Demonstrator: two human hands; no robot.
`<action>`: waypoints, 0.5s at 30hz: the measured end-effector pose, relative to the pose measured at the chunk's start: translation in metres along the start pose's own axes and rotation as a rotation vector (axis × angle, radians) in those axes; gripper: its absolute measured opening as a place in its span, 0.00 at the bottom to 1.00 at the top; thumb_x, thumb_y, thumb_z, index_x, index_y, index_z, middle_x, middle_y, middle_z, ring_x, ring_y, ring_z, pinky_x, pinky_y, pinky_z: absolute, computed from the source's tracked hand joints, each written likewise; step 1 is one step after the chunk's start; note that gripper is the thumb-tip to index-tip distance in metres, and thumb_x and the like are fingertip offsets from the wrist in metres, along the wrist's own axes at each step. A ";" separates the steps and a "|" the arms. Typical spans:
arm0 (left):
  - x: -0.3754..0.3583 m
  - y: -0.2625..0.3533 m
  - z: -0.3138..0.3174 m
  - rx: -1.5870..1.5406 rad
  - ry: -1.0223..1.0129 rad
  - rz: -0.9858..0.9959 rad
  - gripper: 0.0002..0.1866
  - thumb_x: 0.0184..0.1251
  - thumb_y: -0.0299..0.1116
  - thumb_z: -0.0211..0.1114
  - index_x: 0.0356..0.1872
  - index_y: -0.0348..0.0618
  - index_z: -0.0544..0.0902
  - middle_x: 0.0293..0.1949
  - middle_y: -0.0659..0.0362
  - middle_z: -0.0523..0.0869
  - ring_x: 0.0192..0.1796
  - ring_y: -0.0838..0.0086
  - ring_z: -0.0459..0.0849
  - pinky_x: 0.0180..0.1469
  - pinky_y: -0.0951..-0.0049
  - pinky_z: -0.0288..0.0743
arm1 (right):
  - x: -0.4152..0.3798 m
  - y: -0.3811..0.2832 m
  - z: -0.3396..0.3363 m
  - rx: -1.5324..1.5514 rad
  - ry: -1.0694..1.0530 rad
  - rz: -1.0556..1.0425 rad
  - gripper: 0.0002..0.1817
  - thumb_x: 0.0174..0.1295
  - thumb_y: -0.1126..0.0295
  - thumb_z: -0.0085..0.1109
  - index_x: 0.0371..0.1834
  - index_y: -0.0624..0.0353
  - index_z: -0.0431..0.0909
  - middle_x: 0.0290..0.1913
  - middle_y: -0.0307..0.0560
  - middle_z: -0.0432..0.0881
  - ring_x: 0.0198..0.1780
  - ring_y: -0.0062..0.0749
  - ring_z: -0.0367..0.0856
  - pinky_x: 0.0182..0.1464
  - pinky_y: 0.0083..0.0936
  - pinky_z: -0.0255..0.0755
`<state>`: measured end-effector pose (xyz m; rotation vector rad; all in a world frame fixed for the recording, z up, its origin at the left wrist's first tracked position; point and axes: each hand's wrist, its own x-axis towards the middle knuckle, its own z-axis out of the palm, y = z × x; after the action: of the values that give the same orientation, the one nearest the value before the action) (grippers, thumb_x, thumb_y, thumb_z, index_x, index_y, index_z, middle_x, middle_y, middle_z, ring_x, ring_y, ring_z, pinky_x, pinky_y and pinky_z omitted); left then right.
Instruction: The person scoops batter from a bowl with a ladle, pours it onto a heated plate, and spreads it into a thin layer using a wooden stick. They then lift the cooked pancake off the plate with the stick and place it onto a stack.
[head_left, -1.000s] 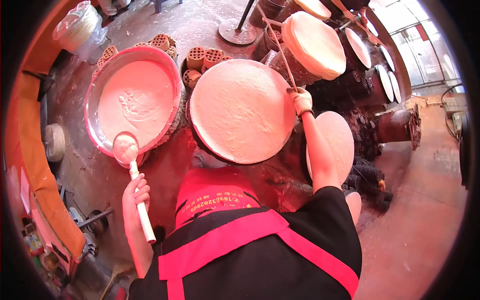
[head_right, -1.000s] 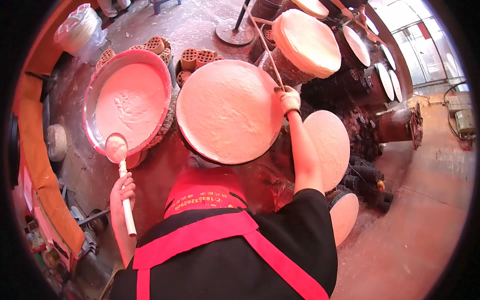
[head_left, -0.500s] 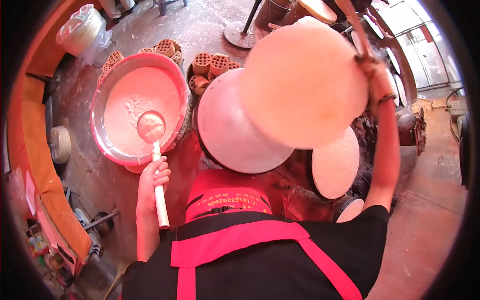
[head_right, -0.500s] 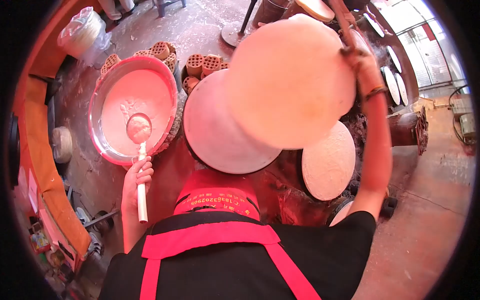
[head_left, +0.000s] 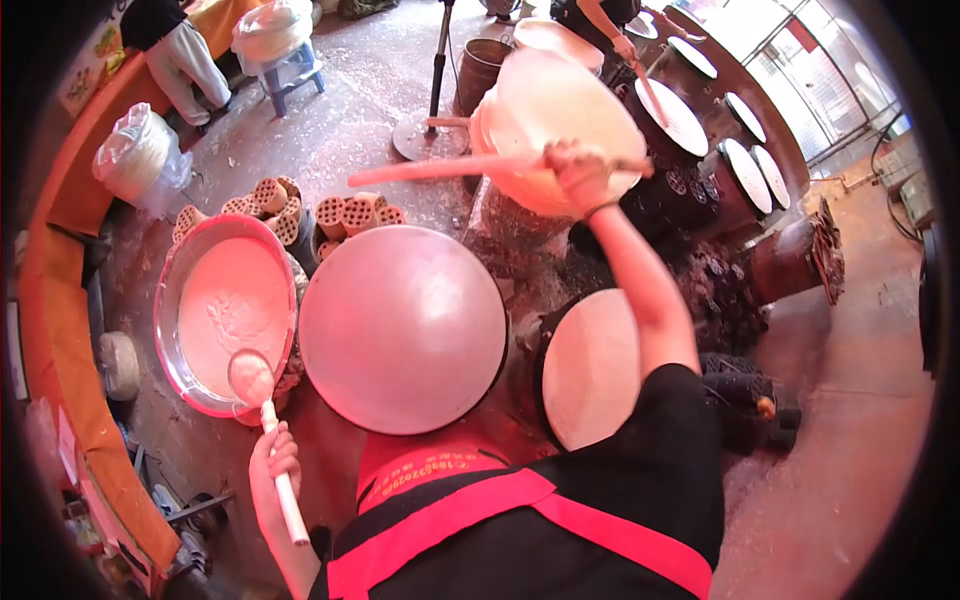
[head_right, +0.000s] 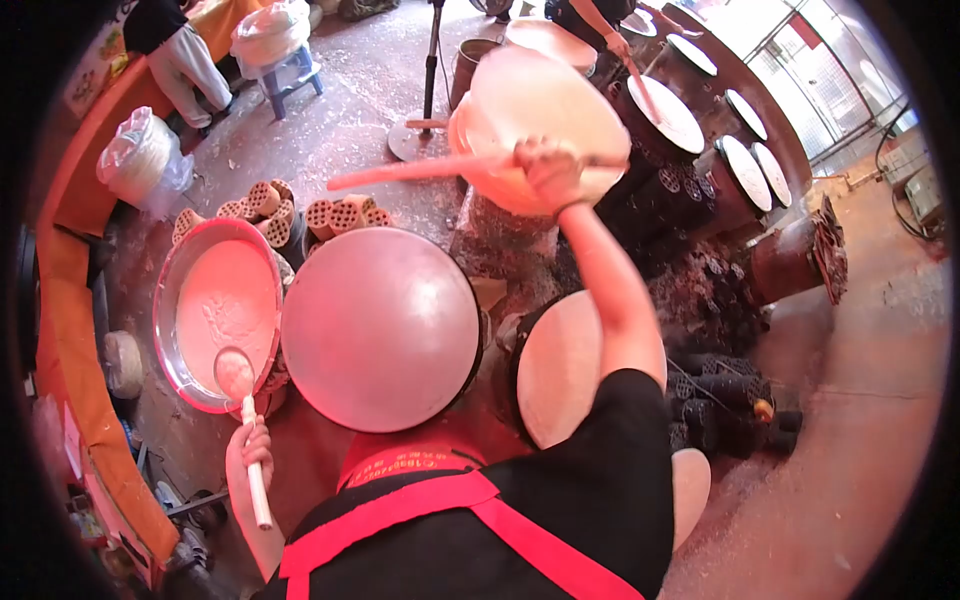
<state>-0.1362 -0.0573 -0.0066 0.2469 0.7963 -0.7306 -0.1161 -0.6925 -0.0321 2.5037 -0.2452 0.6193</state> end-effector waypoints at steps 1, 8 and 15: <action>-0.007 -0.010 0.005 -0.017 0.012 0.013 0.05 0.73 0.24 0.48 0.44 0.33 0.67 0.24 0.62 0.64 0.18 0.85 0.61 0.12 0.86 0.57 | -0.015 -0.012 0.008 0.101 -0.028 0.018 0.04 0.57 0.67 0.51 0.28 0.48 0.75 0.28 0.38 0.78 0.32 0.31 0.82 0.30 0.30 0.76; -0.020 -0.030 0.012 -0.045 0.075 0.089 0.09 0.73 0.25 0.48 0.47 0.29 0.67 0.25 0.61 0.65 0.18 0.84 0.62 0.13 0.86 0.59 | -0.040 -0.053 0.040 0.384 -0.035 0.260 0.10 0.57 0.65 0.57 0.42 0.49 0.81 0.34 0.42 0.81 0.39 0.38 0.81 0.39 0.35 0.77; -0.030 0.014 0.017 -0.081 0.000 0.016 0.16 0.77 0.34 0.45 0.50 0.26 0.67 0.26 0.60 0.65 0.18 0.83 0.62 0.13 0.85 0.60 | -0.004 -0.106 -0.042 0.692 -0.256 0.311 0.23 0.58 0.59 0.59 0.56 0.52 0.76 0.36 0.53 0.83 0.37 0.46 0.83 0.41 0.41 0.76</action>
<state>-0.1312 -0.0401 0.0258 0.1805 0.8214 -0.6817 -0.1038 -0.5806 -0.0520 3.2553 -0.6125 0.5670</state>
